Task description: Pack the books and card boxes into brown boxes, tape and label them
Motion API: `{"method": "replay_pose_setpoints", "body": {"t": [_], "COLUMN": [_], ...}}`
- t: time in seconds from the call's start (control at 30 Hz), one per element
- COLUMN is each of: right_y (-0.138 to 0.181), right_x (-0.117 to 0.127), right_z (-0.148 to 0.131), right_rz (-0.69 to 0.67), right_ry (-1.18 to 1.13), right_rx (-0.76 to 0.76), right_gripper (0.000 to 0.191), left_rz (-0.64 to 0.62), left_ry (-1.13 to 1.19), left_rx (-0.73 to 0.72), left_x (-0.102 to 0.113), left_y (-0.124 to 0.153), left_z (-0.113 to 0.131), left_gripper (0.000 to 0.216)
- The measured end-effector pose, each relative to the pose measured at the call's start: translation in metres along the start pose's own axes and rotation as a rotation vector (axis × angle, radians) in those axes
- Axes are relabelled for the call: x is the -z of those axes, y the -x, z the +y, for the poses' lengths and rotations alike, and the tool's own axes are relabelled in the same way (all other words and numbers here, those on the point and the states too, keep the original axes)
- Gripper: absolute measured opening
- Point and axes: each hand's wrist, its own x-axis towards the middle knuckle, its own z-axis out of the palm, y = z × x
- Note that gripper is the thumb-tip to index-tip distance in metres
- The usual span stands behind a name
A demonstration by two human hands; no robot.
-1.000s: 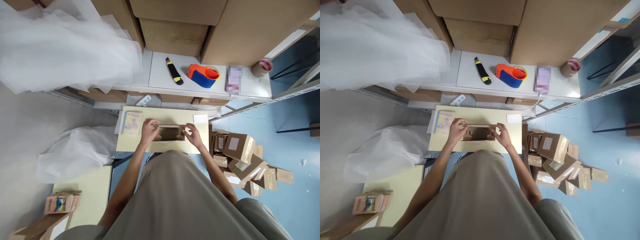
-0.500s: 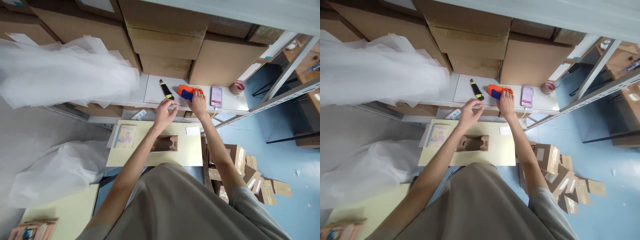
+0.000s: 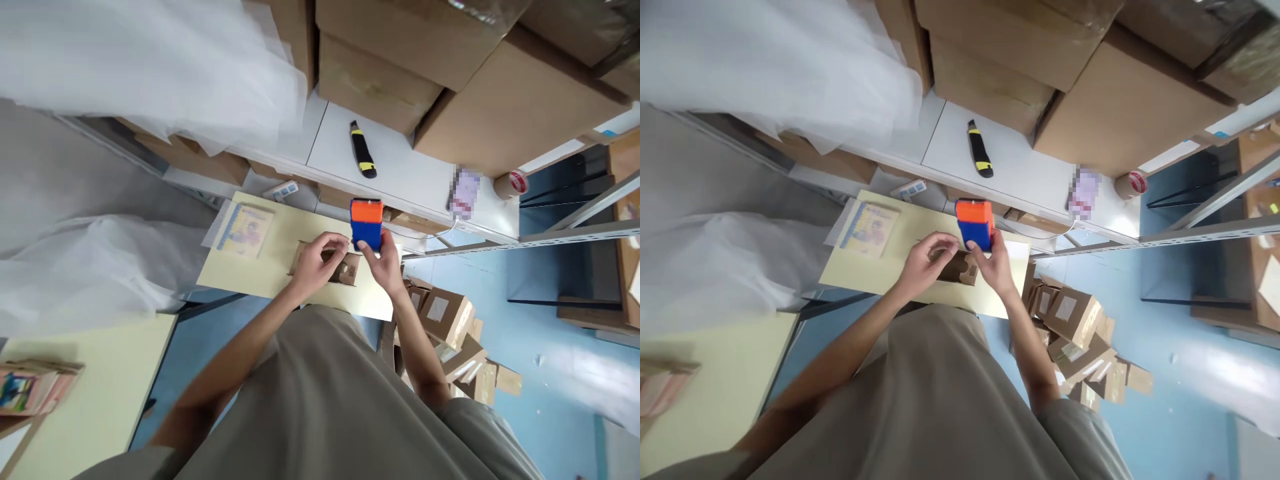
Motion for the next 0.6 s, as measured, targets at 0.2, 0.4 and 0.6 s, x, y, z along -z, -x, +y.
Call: {"method": "replay_pose_setpoints", "body": {"t": [0.2,0.4,0.6], "right_y": [0.040,0.047,0.056], "right_x": [-0.047,-0.072,-0.079], "right_z": [-0.010,-0.022,-0.021], "right_rz": [-0.143,-0.166,-0.235], "right_ry": [-0.119,-0.016,0.220], "right_rx": [-0.125,-0.132,-0.109], "right_gripper": [0.057,0.065,0.073], "left_rz": [0.052,0.019,0.056], "left_ry": [0.042,0.048,0.094], "left_rx": [0.138,0.152,0.139], "left_x": [0.022,0.049,0.100], "left_y": [0.043,0.059,0.054], "left_z": [-0.013,-0.018,-0.014], "left_gripper": [0.032,0.034,0.045]}}
